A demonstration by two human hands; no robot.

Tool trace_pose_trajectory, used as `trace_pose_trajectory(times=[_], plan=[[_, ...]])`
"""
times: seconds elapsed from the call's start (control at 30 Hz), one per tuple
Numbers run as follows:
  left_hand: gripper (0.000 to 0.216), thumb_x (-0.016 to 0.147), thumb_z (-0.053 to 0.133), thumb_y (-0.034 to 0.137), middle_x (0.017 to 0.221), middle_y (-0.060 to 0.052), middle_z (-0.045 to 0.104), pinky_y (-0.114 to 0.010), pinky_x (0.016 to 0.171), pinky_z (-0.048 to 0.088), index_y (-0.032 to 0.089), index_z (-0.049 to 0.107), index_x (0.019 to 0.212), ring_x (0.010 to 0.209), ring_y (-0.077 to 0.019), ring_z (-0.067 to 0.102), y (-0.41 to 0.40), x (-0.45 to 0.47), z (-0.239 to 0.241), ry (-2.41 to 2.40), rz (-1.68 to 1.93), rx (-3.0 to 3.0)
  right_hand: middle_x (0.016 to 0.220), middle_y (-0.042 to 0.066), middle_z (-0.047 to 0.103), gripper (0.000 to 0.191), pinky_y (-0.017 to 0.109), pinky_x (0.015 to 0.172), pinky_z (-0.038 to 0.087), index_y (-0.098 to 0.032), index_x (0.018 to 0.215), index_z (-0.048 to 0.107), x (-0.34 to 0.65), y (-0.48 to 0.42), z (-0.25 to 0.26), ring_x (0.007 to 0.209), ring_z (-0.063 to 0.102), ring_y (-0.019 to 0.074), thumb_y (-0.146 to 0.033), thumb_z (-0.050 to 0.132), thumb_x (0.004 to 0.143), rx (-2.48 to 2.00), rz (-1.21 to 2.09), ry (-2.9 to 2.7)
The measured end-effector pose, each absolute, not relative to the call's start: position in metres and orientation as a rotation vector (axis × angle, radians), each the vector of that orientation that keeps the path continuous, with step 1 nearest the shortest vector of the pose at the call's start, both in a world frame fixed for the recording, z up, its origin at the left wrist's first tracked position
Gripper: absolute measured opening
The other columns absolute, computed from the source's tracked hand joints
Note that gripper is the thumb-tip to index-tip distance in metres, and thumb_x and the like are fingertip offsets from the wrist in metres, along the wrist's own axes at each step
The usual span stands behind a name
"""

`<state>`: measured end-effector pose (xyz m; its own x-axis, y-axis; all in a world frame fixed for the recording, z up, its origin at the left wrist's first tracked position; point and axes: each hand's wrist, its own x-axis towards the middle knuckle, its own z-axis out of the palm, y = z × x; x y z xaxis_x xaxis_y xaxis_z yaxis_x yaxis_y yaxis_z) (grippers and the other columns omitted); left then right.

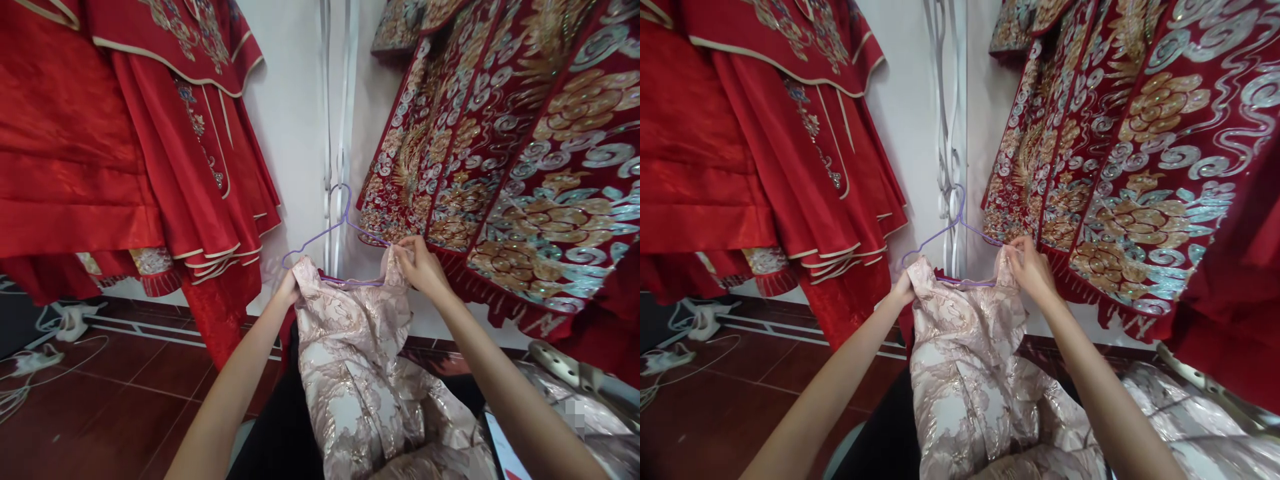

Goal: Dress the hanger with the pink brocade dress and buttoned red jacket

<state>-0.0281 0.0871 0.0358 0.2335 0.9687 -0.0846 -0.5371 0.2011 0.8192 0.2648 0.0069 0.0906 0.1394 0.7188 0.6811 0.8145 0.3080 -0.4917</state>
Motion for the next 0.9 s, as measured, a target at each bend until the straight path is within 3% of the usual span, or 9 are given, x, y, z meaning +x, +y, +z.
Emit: trace_pose_trajectory(times=[0.13,0.27,0.43,0.9], plan=[[0.023,0.073,0.072,0.035,0.074,-0.004,0.068,-0.026,0.067,0.05,0.013,0.066,0.078,0.065,-0.0134,0.063,0.083,-0.053,0.039,0.65,1.178,0.938,0.077,0.003,0.068,0.031,0.027,0.059,0.04,-0.024,0.097,0.059,0.274,0.003,0.097,0.061,0.061,0.0202,-0.05,0.046,0.087,-1.484,-0.043,-1.702],[0.03,0.065,0.079,0.03,0.093,-0.007,0.071,-0.022,0.077,0.048,0.013,0.07,0.088,0.082,-0.0135,0.065,0.079,-0.103,0.037,0.772,1.338,1.123,0.084,0.002,0.069,0.027,0.026,0.066,0.042,-0.024,0.091,0.06,0.281,0.009,0.097,0.071,0.063,0.0193,-0.048,0.048,0.087,-1.4,-0.04,-1.706],[0.035,0.055,0.084,0.027,0.089,-0.008,0.073,-0.029,0.084,0.05,0.013,0.072,0.084,0.083,-0.0174,0.067,0.076,-0.144,0.032,1.043,1.445,1.137,0.083,0.002,0.069,0.027,0.026,0.068,0.043,-0.023,0.089,0.06,0.287,0.021,0.092,0.073,0.062,0.0192,-0.047,0.049,0.086,-1.376,-0.012,-1.713],[0.034,0.058,0.083,0.023,0.096,-0.01,0.073,-0.029,0.087,0.05,0.013,0.072,0.089,0.086,-0.0178,0.067,0.082,-0.151,0.027,1.062,1.369,1.149,0.086,0.003,0.068,0.026,0.026,0.067,0.041,-0.022,0.09,0.059,0.288,0.019,0.095,0.073,0.061,0.0186,-0.045,0.048,0.086,-1.365,-0.023,-1.729]])
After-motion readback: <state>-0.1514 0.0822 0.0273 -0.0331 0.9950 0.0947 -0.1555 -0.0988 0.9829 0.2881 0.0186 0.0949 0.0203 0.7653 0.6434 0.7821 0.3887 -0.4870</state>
